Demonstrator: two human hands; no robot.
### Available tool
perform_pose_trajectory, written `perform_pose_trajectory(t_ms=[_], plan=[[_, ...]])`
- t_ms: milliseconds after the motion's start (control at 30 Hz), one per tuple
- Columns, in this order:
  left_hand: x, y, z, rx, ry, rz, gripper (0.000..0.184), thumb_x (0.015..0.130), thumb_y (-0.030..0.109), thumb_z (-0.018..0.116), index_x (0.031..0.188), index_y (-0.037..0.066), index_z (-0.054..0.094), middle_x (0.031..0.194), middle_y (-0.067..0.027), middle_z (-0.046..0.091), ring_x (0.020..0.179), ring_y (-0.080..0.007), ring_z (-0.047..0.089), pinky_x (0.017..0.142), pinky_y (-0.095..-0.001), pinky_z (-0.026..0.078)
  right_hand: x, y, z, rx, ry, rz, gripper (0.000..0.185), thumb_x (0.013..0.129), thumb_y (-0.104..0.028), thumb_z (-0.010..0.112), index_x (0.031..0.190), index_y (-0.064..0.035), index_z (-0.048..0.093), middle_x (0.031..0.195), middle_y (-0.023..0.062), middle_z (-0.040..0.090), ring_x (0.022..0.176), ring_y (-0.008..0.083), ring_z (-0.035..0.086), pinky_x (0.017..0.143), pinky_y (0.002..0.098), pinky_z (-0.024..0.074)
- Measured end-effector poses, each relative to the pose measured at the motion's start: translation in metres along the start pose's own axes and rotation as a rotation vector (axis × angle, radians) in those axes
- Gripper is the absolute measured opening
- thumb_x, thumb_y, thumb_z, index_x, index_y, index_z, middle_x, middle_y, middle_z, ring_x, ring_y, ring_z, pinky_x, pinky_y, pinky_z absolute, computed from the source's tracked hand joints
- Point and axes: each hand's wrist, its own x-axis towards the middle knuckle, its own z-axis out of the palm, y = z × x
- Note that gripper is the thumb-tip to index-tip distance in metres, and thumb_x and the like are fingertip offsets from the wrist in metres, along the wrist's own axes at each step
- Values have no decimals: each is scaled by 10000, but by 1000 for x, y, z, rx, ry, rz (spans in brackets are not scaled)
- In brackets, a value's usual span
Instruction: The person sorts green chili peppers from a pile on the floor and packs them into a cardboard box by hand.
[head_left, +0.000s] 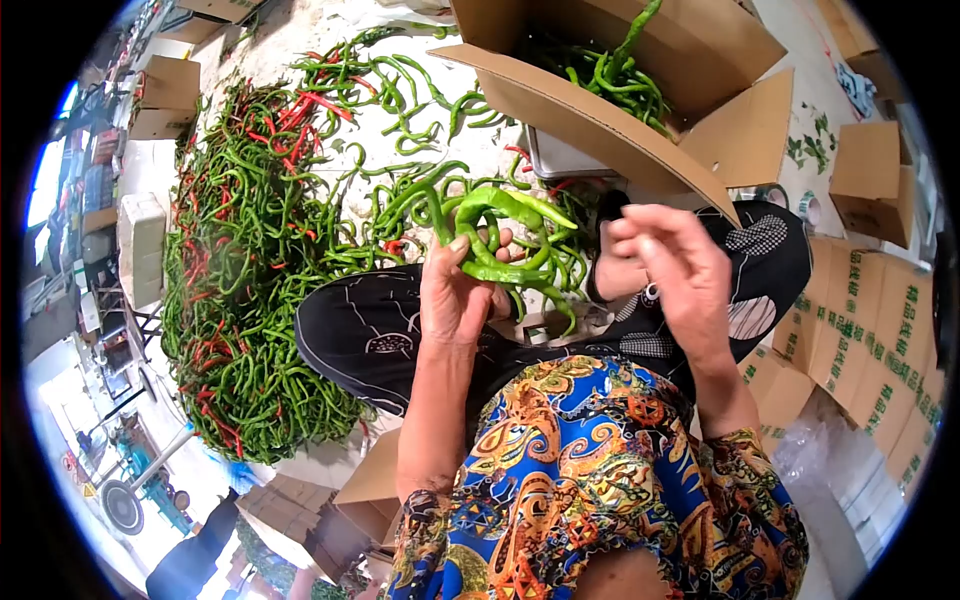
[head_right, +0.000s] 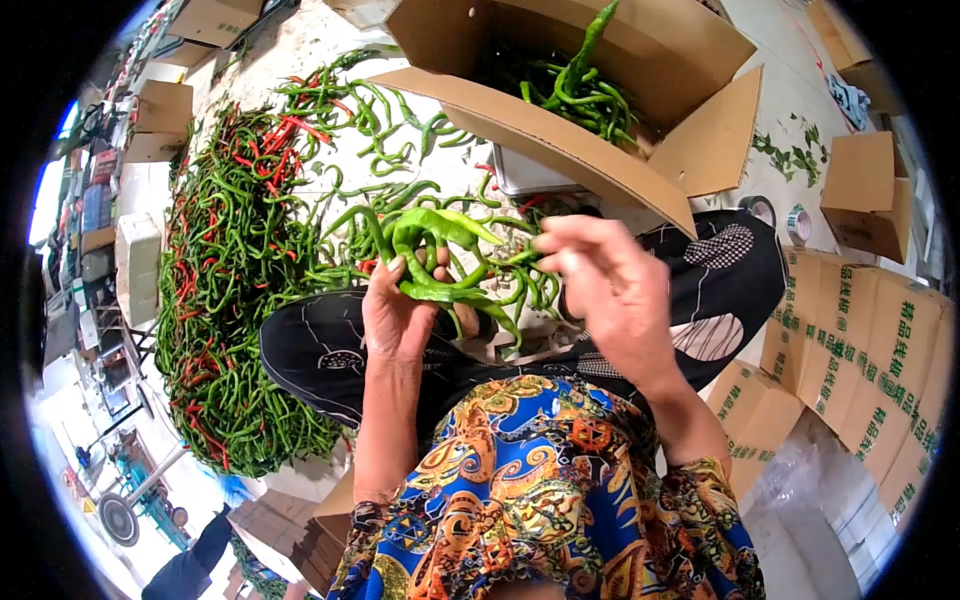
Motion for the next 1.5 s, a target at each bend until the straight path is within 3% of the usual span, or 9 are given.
perform_pose_trajectory(t_ms=[233, 333, 433, 533, 733, 900, 1033, 1233, 1500], plan=[[-10, 15, 17, -62, -135, -29, 597, 832, 110, 587, 1388, 58, 378, 1053, -113, 551, 959, -284, 598, 792, -348, 499, 6, 26, 1, -466, 255, -203, 496, 832, 75, 596, 1309, -14, 492, 1348, 173, 460, 848, 164, 656, 609, 234, 522], [-12, 26, 26, -29, -136, -25, 557, 810, 111, 617, 1329, 52, 423, 1066, -118, 564, 945, -280, 601, 791, -348, 500, 7, 31, 4, -537, 225, -192, 499, 821, 54, 625, 1299, -9, 497, 1319, 209, 462, 808, 205, 655, 635, 272, 536], [-18, 40, 50, 115, -167, 104, 553, 796, 135, 644, 1306, 51, 448, 1085, -124, 565, 918, -273, 602, 749, -341, 519, 3, 17, -3, -896, 367, -707, 416, 792, 64, 646, 1194, -24, 588, 1201, 179, 546, 809, 224, 621, 682, 313, 521], [-16, 64, 78, 211, -175, 245, 556, 777, 132, 657, 1288, 25, 465, 1112, -147, 574, 905, -260, 612, 772, -347, 540, 15, -3, -9, -1206, 378, -567, 386, 749, -31, 673, 1131, -26, 616, 1110, 124, 589, 957, 268, 571, 838, 378, 450], [-10, 108, 168, 677, -274, 718, 599, 810, 111, 628, 1332, -66, 393, 1160, -203, 572, 923, -279, 650, 777, -353, 561, 20, 34, -6, -1459, 179, -582, 275, 723, -71, 629, 990, -5, 636, 789, 43, 541, 749, 165, 525, 573, 279, 440], [23, 76, 223, 1043, -426, 760, 536, 867, 35, 584, 1367, -22, 400, 1217, -159, 574, 1083, -255, 591, 877, -329, 515, 20, 34, -11, -1496, 109, -639, 319, 730, -94, 615, 1017, 45, 630, 875, 109, 585, 808, 216, 547, 636, 294, 472], [76, 17, 223, 1764, -990, 775, 432, 849, 148, 703, 1218, -25, 561, 1134, -131, 624, 1063, -200, 586, 857, -305, 501, 17, 30, -13, -1498, 25, -574, 348, 749, -135, 571, 1040, 47, 630, 938, 123, 591, 842, 229, 553, 691, 304, 488], [150, 9, 234, 1539, -489, 537, 319, 879, 178, 648, 1113, -37, 625, 953, -102, 696, 896, -144, 640, 801, -261, 500, 23, 37, -11, -1461, 91, -529, 359, 739, -110, 602, 1069, 29, 626, 925, 113, 601, 788, 203, 553, 669, 282, 479], [239, -74, 219, 1992, -522, 528, 309, 794, 324, 706, 885, 45, 612, 840, -194, 654, 847, -406, 620, 750, -482, 499, 20, 37, -11, -1409, 77, -507, 366, 737, -91, 600, 1077, 44, 622, 947, 125, 608, 816, 210, 558, 695, 292, 485]])
